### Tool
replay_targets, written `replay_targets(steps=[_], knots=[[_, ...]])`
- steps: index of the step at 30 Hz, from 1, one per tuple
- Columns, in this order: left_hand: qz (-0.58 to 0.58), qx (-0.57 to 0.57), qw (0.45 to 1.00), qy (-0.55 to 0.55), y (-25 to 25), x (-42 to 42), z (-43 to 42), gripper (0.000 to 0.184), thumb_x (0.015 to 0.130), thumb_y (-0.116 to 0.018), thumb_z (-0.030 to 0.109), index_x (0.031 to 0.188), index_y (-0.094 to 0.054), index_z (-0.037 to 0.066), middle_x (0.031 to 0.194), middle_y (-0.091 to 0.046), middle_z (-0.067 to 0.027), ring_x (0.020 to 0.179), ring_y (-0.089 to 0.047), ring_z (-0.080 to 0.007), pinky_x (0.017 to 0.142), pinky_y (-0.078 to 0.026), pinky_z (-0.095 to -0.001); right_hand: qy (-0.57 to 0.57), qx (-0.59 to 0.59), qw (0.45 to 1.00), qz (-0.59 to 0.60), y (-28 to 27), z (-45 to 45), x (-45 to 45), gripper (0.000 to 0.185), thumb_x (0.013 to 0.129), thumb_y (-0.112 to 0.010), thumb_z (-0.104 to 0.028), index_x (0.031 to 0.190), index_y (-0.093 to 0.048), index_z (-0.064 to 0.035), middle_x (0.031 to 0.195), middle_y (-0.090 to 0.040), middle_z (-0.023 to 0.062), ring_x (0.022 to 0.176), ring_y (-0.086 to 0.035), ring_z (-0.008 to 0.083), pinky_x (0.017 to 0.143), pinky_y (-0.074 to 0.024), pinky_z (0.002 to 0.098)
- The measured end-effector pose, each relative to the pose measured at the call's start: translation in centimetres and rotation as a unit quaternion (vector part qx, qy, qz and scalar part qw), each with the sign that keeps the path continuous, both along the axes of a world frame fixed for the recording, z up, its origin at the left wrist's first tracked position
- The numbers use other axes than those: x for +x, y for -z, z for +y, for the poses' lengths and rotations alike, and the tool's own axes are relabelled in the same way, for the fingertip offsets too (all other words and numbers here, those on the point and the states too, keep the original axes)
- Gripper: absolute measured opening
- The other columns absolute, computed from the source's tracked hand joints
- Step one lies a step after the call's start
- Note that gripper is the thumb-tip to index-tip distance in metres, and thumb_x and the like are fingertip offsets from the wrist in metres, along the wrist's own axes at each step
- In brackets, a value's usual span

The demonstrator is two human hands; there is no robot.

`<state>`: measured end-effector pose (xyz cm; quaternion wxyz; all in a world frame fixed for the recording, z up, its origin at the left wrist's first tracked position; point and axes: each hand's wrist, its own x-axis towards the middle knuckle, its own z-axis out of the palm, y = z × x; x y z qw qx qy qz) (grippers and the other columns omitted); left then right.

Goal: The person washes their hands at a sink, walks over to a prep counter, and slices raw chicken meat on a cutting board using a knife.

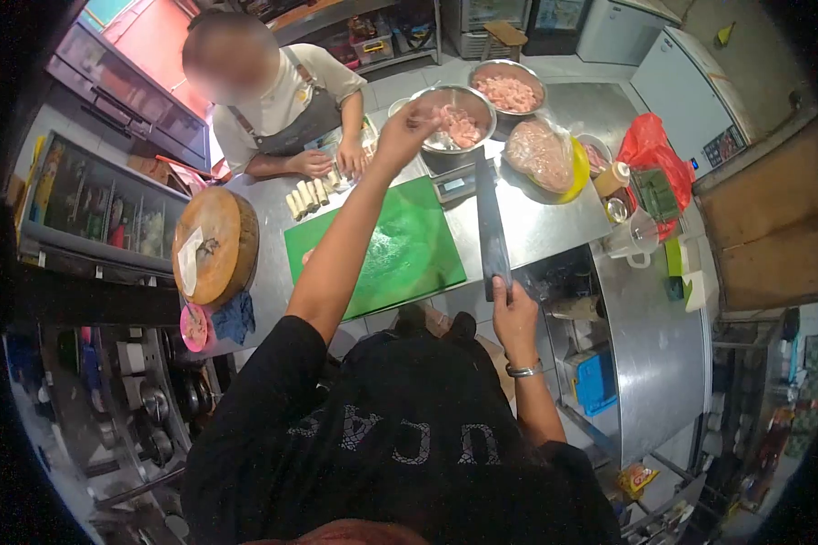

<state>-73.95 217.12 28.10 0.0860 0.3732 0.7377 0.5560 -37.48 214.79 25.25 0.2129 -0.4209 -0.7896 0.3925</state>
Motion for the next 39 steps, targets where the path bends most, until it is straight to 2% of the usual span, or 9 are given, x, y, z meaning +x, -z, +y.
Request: replay_targets(steps=[6, 9, 13, 16, 22, 24, 28, 33, 39], knots=[[-0.040, -0.110, 0.983, -0.143, 9.4, -2.4, -13.5, 0.053, 0.088, -0.073, 0.038, 0.123, -0.066, -0.001, 0.111, -0.071, -0.0199, 0.101, -0.069, -0.0279, 0.088, -0.054, -0.0382, -0.014, -0.031, 0.999, -0.009, 3.8, 0.2, 4.8, 0.039, 0.101, -0.061, -0.035, 0.089, -0.064, 0.0020, 0.067, -0.060, 0.0221, 0.058, -0.060, 0.0290, 0.057, -0.0450, 0.0406], [0.006, -0.266, 0.917, -0.295, 16.7, -3.6, -25.0, 0.048, 0.086, -0.073, 0.035, 0.120, -0.068, 0.001, 0.114, -0.070, -0.0213, 0.107, -0.066, -0.0366, 0.095, -0.051, -0.0451, -0.100, -0.031, 0.988, -0.114, 5.3, 0.7, 5.9, 0.043, 0.100, -0.060, -0.039, 0.087, -0.063, 0.0026, 0.069, -0.061, 0.0242, 0.064, -0.062, 0.0412, 0.059, -0.0461, 0.0454], [0.069, -0.463, 0.828, -0.310, 20.0, -2.1, -31.7, 0.060, 0.078, -0.078, 0.037, 0.124, -0.065, 0.001, 0.120, -0.067, -0.0232, 0.114, -0.061, -0.0426, 0.098, -0.050, -0.0468, -0.193, -0.014, 0.963, -0.187, 5.9, 0.8, 4.4, 0.045, 0.099, -0.059, -0.038, 0.079, -0.059, 0.0028, 0.075, -0.064, 0.0273, 0.077, -0.062, 0.0503, 0.064, -0.0473, 0.0534], [0.005, -0.437, 0.853, -0.284, 19.9, -1.6, -32.4, 0.063, 0.076, -0.081, 0.037, 0.124, -0.064, 0.000, 0.118, -0.067, -0.0247, 0.113, -0.062, -0.0402, 0.098, -0.051, -0.0462, -0.261, 0.011, 0.944, -0.203, 7.5, 1.7, 3.6, 0.040, 0.099, -0.059, -0.034, 0.081, -0.059, 0.0016, 0.077, -0.065, 0.0284, 0.079, -0.063, 0.0506, 0.067, -0.0479, 0.0560], [-0.066, -0.426, 0.840, -0.331, 18.4, -0.6, -31.8, 0.051, 0.071, -0.083, 0.041, 0.096, -0.073, -0.003, 0.091, -0.073, -0.0231, 0.086, -0.072, -0.0373, 0.077, -0.057, -0.0414, -0.363, 0.033, 0.897, -0.250, 8.6, 3.6, 2.5, 0.028, 0.099, -0.055, -0.030, 0.097, -0.057, -0.0015, 0.084, -0.066, 0.0300, 0.085, -0.062, 0.0526, 0.073, -0.0477, 0.0596], [-0.057, -0.321, 0.895, -0.306, 17.3, 0.7, -31.1, 0.057, 0.069, -0.084, 0.045, 0.091, -0.071, -0.007, 0.087, -0.073, -0.0229, 0.081, -0.073, -0.0303, 0.074, -0.056, -0.0406, -0.363, 0.023, 0.891, -0.273, 8.1, 3.6, 2.4, 0.029, 0.100, -0.053, -0.030, 0.102, -0.056, -0.0016, 0.086, -0.065, 0.0306, 0.087, -0.061, 0.0529, 0.075, -0.0474, 0.0594], [-0.060, -0.250, 0.924, -0.284, 13.9, 3.0, -27.8, 0.048, 0.073, -0.084, 0.036, 0.088, -0.069, -0.007, 0.084, -0.073, -0.0201, 0.077, -0.072, -0.0252, 0.069, -0.056, -0.0371, -0.311, -0.025, 0.915, -0.254, 9.2, 3.5, 3.1, 0.032, 0.101, -0.052, -0.033, 0.100, -0.052, -0.0010, 0.087, -0.064, 0.0324, 0.089, -0.060, 0.0547, 0.074, -0.0465, 0.0580], [-0.349, 0.029, 0.921, -0.170, 11.1, 6.2, -22.5, 0.026, 0.084, -0.079, 0.014, 0.096, -0.065, -0.005, 0.088, -0.068, -0.0114, 0.076, -0.068, -0.0169, 0.063, -0.061, -0.0311, -0.207, -0.114, 0.952, -0.196, 9.8, 3.3, 4.1, 0.044, 0.101, -0.052, -0.041, 0.096, -0.056, 0.0028, 0.082, -0.063, 0.0333, 0.086, -0.060, 0.0548, 0.073, -0.0447, 0.0581], [-0.419, -0.058, 0.898, -0.122, 15.0, 8.4, -22.6, 0.029, 0.085, -0.078, 0.012, 0.103, -0.065, -0.007, 0.091, -0.067, -0.0126, 0.074, -0.069, -0.0196, 0.064, -0.062, -0.0335, -0.143, -0.134, 0.967, -0.165, 12.4, 1.8, 3.4, 0.051, 0.101, -0.052, -0.046, 0.093, -0.059, 0.0038, 0.080, -0.063, 0.0332, 0.081, -0.061, 0.0528, 0.070, -0.0463, 0.0549]])
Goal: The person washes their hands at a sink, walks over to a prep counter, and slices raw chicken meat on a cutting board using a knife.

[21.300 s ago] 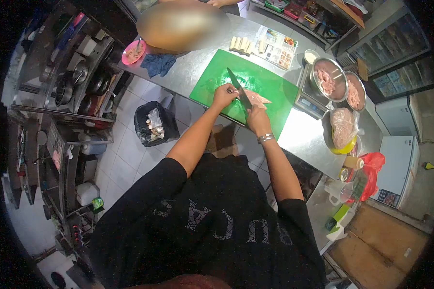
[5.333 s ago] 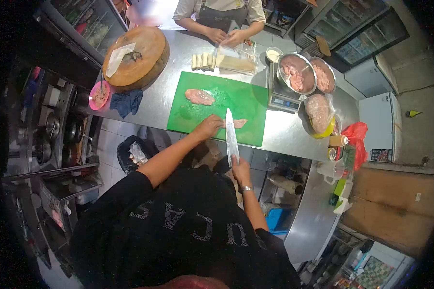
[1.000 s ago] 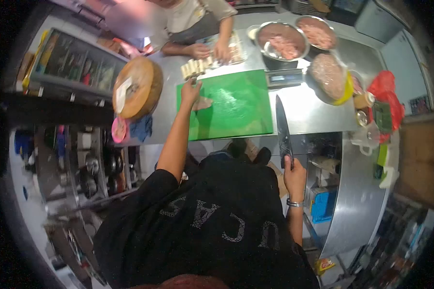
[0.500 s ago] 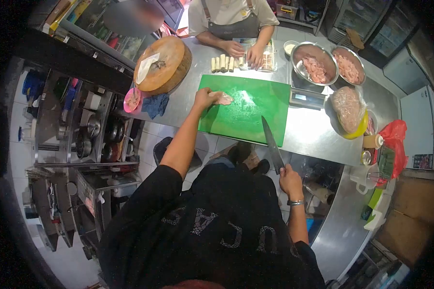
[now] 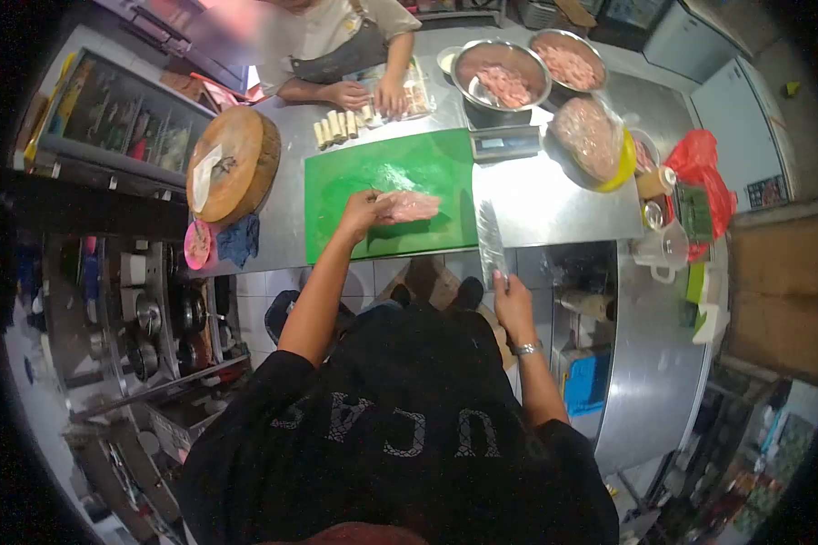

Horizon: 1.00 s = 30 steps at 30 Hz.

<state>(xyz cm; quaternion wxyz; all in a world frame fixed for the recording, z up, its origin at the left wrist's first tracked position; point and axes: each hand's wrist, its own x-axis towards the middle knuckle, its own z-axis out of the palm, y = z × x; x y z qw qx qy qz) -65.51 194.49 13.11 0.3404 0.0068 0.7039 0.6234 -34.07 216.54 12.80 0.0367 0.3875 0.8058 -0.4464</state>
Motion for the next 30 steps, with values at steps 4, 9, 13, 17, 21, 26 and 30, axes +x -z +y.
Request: replay_targets(steps=[4, 9, 13, 17, 21, 26, 30], knots=[[0.339, -0.287, 0.890, 0.099, 3.0, 2.1, -2.6, 0.036, 0.082, -0.076, 0.017, 0.112, -0.068, -0.001, 0.111, -0.068, -0.0198, 0.095, -0.068, -0.0306, 0.079, -0.056, -0.0395, -0.036, 0.044, 0.997, 0.045, 0.3, -5.2, -2.1, 0.052, 0.101, -0.053, -0.047, 0.090, -0.060, 0.0037, 0.075, -0.063, 0.0296, 0.075, -0.063, 0.0493, 0.067, -0.0484, 0.0527], [0.605, -0.274, 0.694, 0.276, 1.7, 4.4, -2.6, 0.055, 0.093, -0.062, 0.029, 0.137, -0.053, -0.002, 0.152, -0.040, -0.0254, 0.143, -0.036, -0.0413, 0.120, -0.026, -0.0505, -0.080, 0.049, 0.995, 0.032, 3.3, -9.0, -3.2, 0.055, 0.100, -0.053, -0.049, 0.090, -0.063, 0.0044, 0.077, -0.065, 0.0307, 0.079, -0.063, 0.0516, 0.069, -0.0492, 0.0537], [0.591, -0.281, 0.678, 0.335, 3.9, 5.4, -3.2, 0.077, 0.096, -0.056, 0.045, 0.147, -0.038, -0.009, 0.158, -0.029, -0.0271, 0.150, -0.020, -0.0429, 0.124, -0.011, -0.0534, -0.001, 0.108, 0.994, 0.004, 4.8, -9.4, -2.4, 0.057, 0.100, -0.051, -0.050, 0.087, -0.062, 0.0046, 0.078, -0.065, 0.0309, 0.079, -0.064, 0.0509, 0.070, -0.0492, 0.0541], [0.584, -0.277, 0.696, 0.313, 3.3, 6.4, -3.1, 0.092, 0.095, -0.051, 0.059, 0.149, -0.029, -0.012, 0.159, -0.024, -0.0305, 0.151, -0.018, -0.0429, 0.124, -0.011, -0.0510, 0.008, 0.067, 0.998, 0.001, 3.3, -10.7, -4.6, 0.058, 0.100, -0.051, -0.051, 0.086, -0.062, 0.0043, 0.080, -0.065, 0.0316, 0.081, -0.064, 0.0510, 0.070, -0.0489, 0.0540], [0.581, -0.287, 0.693, 0.314, 3.1, 6.4, -3.2, 0.100, 0.093, -0.044, 0.069, 0.149, -0.029, -0.013, 0.160, -0.024, -0.0301, 0.151, -0.018, -0.0418, 0.125, -0.008, -0.0501, -0.013, 0.043, 0.999, -0.022, 3.7, -11.8, -6.2, 0.060, 0.100, -0.050, -0.052, 0.090, -0.064, 0.0058, 0.083, -0.065, 0.0340, 0.084, -0.063, 0.0530, 0.075, -0.0487, 0.0560], [0.571, -0.266, 0.698, 0.341, 3.2, 5.5, -3.8, 0.110, 0.088, -0.043, 0.077, 0.150, -0.028, -0.013, 0.161, -0.021, -0.0279, 0.152, -0.015, -0.0406, 0.125, -0.007, -0.0500, -0.038, 0.067, 0.997, 0.000, 3.8, -12.7, -2.5, 0.060, 0.100, -0.049, -0.053, 0.092, -0.066, 0.0043, 0.080, -0.065, 0.0319, 0.081, -0.064, 0.0516, 0.072, -0.0489, 0.0551], [0.583, -0.221, 0.706, 0.335, 3.3, 5.3, -4.2, 0.107, 0.088, -0.049, 0.074, 0.147, -0.033, -0.014, 0.158, -0.027, -0.0304, 0.150, -0.020, -0.0423, 0.124, -0.014, -0.0503, -0.056, 0.061, 0.996, -0.025, 6.1, -12.5, -2.5, 0.059, 0.101, -0.049, -0.052, 0.090, -0.067, 0.0041, 0.083, -0.065, 0.0327, 0.085, -0.063, 0.0525, 0.072, -0.0489, 0.0551]])
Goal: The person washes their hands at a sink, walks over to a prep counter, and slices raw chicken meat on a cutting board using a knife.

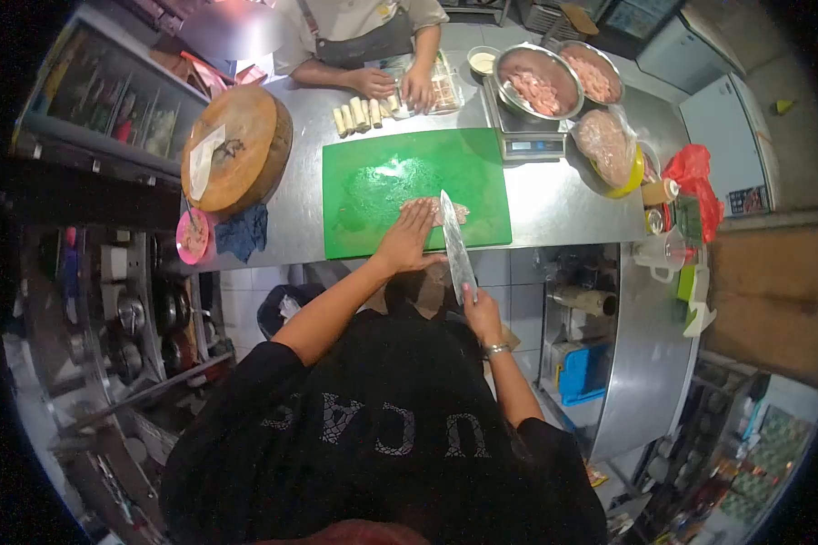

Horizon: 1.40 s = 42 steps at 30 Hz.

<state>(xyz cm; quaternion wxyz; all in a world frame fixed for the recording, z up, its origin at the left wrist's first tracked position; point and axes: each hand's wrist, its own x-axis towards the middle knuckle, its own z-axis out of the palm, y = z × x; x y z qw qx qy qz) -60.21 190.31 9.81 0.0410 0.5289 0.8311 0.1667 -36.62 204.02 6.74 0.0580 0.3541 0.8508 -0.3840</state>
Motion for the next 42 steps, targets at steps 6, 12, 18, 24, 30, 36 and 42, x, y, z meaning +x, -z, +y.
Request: replay_targets(steps=[6, 12, 18, 24, 30, 36, 42], knots=[[-0.015, -0.021, 1.000, -0.001, -0.3, -0.1, 0.2, 0.107, 0.088, -0.046, 0.076, 0.149, -0.032, -0.012, 0.159, -0.026, -0.0294, 0.151, -0.020, -0.0407, 0.125, -0.013, -0.0485, -0.007, -0.043, 0.998, 0.036, 1.2, 0.4, -7.3, 0.060, 0.102, -0.048, -0.050, 0.085, -0.061, 0.0067, 0.075, -0.062, 0.0331, 0.078, -0.063, 0.0514, 0.069, -0.0484, 0.0552], [-0.046, -0.011, 0.999, -0.004, 1.2, -0.6, 0.1, 0.105, 0.090, -0.044, 0.075, 0.148, -0.033, -0.012, 0.159, -0.026, -0.0284, 0.152, -0.018, -0.0388, 0.125, -0.011, -0.0472, -0.067, -0.015, 0.998, -0.009, -1.0, 0.1, -2.4, 0.059, 0.102, -0.049, -0.048, 0.087, -0.062, 0.0077, 0.080, -0.063, 0.0358, 0.083, -0.062, 0.0549, 0.072, -0.0476, 0.0585], [-0.036, 0.007, 0.999, 0.005, 1.0, -0.7, 0.0, 0.105, 0.090, -0.045, 0.075, 0.148, -0.033, -0.012, 0.158, -0.028, -0.0284, 0.152, -0.019, -0.0388, 0.125, -0.012, -0.0464, -0.061, -0.052, 0.997, -0.015, -1.3, -0.2, -6.4, 0.061, 0.101, -0.049, -0.051, 0.083, -0.060, 0.0063, 0.077, -0.062, 0.0330, 0.076, -0.063, 0.0502, 0.067, -0.0467, 0.0539], [-0.059, -0.014, 0.998, 0.000, 1.3, -0.8, 0.1, 0.108, 0.090, -0.040, 0.078, 0.151, -0.029, -0.010, 0.162, -0.022, -0.0256, 0.153, -0.015, -0.0359, 0.126, -0.009, -0.0443, -0.065, -0.046, 0.996, 0.035, -0.9, -1.1, -6.8, 0.060, 0.102, -0.050, -0.050, 0.081, -0.060, 0.0052, 0.072, -0.062, 0.0301, 0.071, -0.062, 0.0465, 0.065, -0.0469, 0.0506], [-0.063, 0.020, 0.998, 0.004, 1.0, -0.7, -0.4, 0.104, 0.091, -0.043, 0.074, 0.149, -0.031, -0.012, 0.159, -0.027, -0.0283, 0.152, -0.019, -0.0385, 0.125, -0.011, -0.0468, -0.089, -0.071, 0.993, -0.006, -1.4, -1.3, -5.1, 0.062, 0.101, -0.049, -0.052, 0.083, -0.060, 0.0058, 0.076, -0.062, 0.0309, 0.075, -0.062, 0.0481, 0.068, -0.0468, 0.0510], [-0.074, -0.056, 0.996, 0.008, 0.5, -0.7, -0.3, 0.104, 0.092, -0.039, 0.075, 0.152, -0.028, -0.009, 0.163, -0.021, -0.0239, 0.153, -0.014, -0.0348, 0.126, -0.009, -0.0442, -0.107, -0.086, 0.989, 0.055, 1.1, -2.4, -8.7, 0.058, 0.102, -0.048, -0.047, 0.086, -0.061, 0.0069, 0.076, -0.063, 0.0318, 0.075, -0.063, 0.0479, 0.067, -0.0465, 0.0517], [-0.110, 0.008, 0.993, -0.036, 1.2, -1.9, -1.1, 0.099, 0.090, -0.053, 0.067, 0.149, -0.032, -0.011, 0.158, -0.030, -0.0266, 0.150, -0.024, -0.0384, 0.125, -0.013, -0.0439, -0.209, 0.002, 0.978, -0.003, -0.7, -2.8, -6.1, 0.061, 0.101, -0.049, -0.050, 0.080, -0.062, 0.0052, 0.081, -0.061, 0.0349, 0.082, -0.060, 0.0543, 0.070, -0.0448, 0.0568]])
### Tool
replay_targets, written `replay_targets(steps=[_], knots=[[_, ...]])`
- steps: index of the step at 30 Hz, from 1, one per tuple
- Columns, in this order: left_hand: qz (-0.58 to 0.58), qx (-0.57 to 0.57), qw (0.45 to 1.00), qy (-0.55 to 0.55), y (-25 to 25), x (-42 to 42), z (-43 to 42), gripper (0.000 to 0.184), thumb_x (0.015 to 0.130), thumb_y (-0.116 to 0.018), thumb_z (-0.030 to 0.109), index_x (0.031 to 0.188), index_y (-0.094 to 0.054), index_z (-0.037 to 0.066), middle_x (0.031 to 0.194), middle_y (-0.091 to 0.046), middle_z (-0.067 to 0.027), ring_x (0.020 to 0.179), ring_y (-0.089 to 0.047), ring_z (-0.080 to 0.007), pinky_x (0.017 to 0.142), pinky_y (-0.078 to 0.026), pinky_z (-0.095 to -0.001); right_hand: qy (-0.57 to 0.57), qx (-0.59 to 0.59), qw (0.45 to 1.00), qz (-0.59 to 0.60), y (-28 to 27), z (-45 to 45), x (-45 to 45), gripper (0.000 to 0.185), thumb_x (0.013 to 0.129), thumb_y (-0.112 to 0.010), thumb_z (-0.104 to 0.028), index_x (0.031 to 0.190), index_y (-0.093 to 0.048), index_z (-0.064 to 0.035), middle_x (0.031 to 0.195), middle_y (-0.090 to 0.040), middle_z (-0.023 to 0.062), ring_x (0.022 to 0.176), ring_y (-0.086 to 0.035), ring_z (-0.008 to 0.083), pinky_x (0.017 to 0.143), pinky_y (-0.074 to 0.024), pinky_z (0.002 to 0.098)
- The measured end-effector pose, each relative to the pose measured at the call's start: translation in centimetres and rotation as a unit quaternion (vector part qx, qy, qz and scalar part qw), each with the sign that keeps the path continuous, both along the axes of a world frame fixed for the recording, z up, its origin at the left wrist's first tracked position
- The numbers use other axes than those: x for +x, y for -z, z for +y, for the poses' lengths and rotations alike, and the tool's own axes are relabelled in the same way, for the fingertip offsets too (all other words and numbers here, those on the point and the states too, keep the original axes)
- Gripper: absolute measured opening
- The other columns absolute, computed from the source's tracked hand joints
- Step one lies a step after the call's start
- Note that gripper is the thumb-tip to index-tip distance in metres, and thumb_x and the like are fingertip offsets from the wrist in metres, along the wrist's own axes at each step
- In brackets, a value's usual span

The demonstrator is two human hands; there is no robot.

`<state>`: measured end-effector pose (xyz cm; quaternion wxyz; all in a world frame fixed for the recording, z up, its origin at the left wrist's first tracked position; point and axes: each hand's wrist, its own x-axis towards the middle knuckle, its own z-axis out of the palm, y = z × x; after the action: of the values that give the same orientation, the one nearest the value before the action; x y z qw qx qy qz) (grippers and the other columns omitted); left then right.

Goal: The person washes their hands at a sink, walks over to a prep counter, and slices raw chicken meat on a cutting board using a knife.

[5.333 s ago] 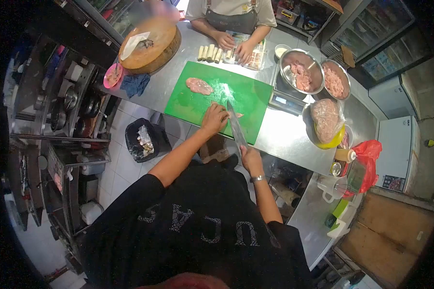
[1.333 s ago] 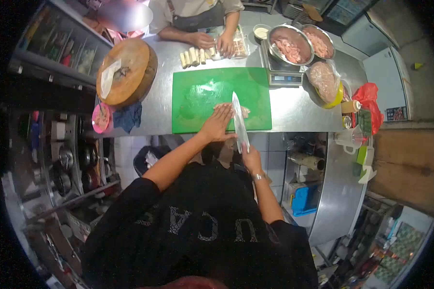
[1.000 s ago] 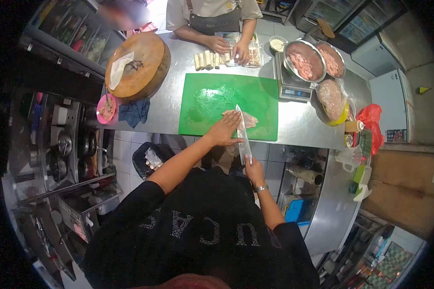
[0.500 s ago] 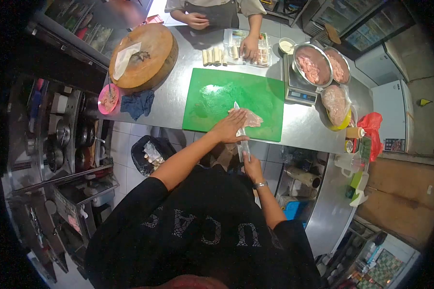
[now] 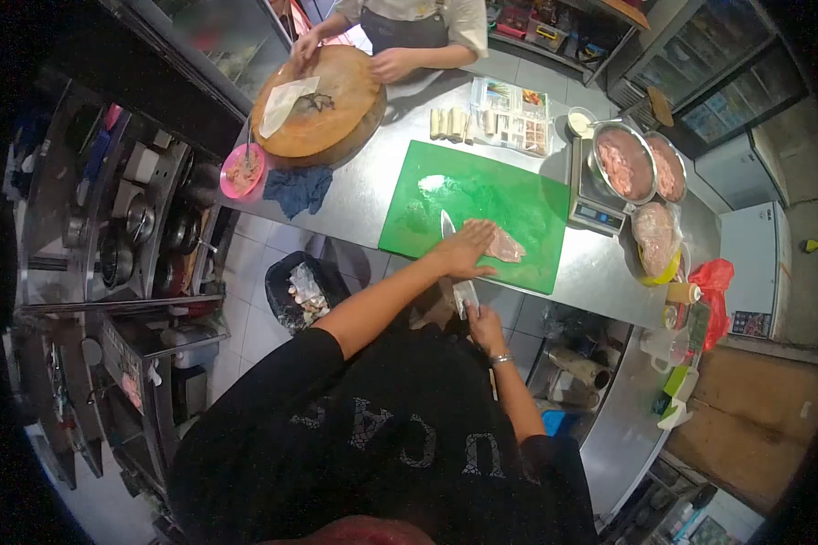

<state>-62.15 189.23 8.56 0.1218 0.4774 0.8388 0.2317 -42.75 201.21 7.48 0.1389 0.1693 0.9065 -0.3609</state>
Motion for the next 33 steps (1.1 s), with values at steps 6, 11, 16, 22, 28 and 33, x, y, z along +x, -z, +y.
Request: replay_targets(steps=[6, 11, 16, 22, 28, 33], knots=[[0.029, -0.048, 0.991, -0.119, -0.1, -9.0, -5.5, 0.081, 0.095, -0.055, 0.054, 0.145, -0.041, -0.007, 0.157, -0.035, -0.0240, 0.148, -0.029, -0.0355, 0.125, -0.015, -0.0447, 0.071, -0.088, 0.993, -0.021, -0.9, 5.1, 3.8, 0.052, 0.100, -0.056, -0.049, 0.079, -0.059, -0.0009, 0.063, -0.056, 0.0153, 0.056, -0.053, 0.0287, 0.051, -0.0438, 0.0410], [0.124, 0.017, 0.976, -0.180, 0.2, -8.0, -7.6, 0.062, 0.100, -0.050, 0.047, 0.138, -0.051, -0.003, 0.152, -0.043, -0.0211, 0.146, -0.034, -0.0351, 0.122, -0.023, -0.0464, 0.195, -0.125, 0.973, 0.006, -5.7, 9.7, 4.0, 0.035, 0.102, -0.060, -0.038, 0.087, -0.059, -0.0055, 0.057, -0.054, 0.0042, 0.046, -0.050, 0.0146, 0.043, -0.0424, 0.0329], [0.060, 0.145, 0.977, -0.141, -0.9, -0.6, -6.5, 0.041, 0.090, -0.065, 0.026, 0.123, -0.059, 0.002, 0.129, -0.058, -0.0155, 0.123, -0.052, -0.0342, 0.101, -0.043, -0.0456, -0.047, 0.216, 0.968, 0.115, -7.5, 15.4, 0.2, 0.020, 0.097, -0.059, -0.028, 0.098, -0.064, -0.0093, 0.079, -0.068, 0.0186, 0.076, -0.067, 0.0401, 0.065, -0.0509, 0.0506], [0.108, 0.140, 0.972, -0.154, -1.4, 4.1, -1.5, 0.030, 0.085, -0.065, 0.017, 0.113, -0.061, 0.005, 0.116, -0.060, -0.0127, 0.109, -0.056, -0.0309, 0.094, -0.045, -0.0438, -0.233, 0.257, 0.927, 0.144, -10.5, 14.1, -9.4, 0.013, 0.089, -0.063, -0.023, 0.100, -0.064, -0.0147, 0.081, -0.068, 0.0149, 0.075, -0.067, 0.0356, 0.063, -0.0515, 0.0477], [0.149, 0.166, 0.953, -0.204, -0.3, 4.4, -0.3, 0.028, 0.087, -0.063, 0.017, 0.111, -0.060, 0.004, 0.114, -0.059, -0.0133, 0.110, -0.056, -0.0316, 0.097, -0.045, -0.0442, -0.323, 0.250, 0.903, 0.137, -7.4, 13.2, -13.7, 0.013, 0.087, -0.064, -0.023, 0.097, -0.061, -0.0138, 0.079, -0.067, 0.0135, 0.075, -0.068, 0.0353, 0.063, -0.0521, 0.0477], [0.129, 0.146, 0.958, -0.212, -0.1, 4.4, 0.0, 0.028, 0.088, -0.062, 0.018, 0.112, -0.061, 0.003, 0.115, -0.061, -0.0140, 0.112, -0.057, -0.0324, 0.098, -0.045, -0.0450, -0.307, 0.226, 0.923, 0.053, -8.9, 18.3, -10.0, 0.014, 0.090, -0.061, -0.024, 0.093, -0.059, -0.0101, 0.080, -0.068, 0.0165, 0.075, -0.068, 0.0360, 0.066, -0.0528, 0.0477]])
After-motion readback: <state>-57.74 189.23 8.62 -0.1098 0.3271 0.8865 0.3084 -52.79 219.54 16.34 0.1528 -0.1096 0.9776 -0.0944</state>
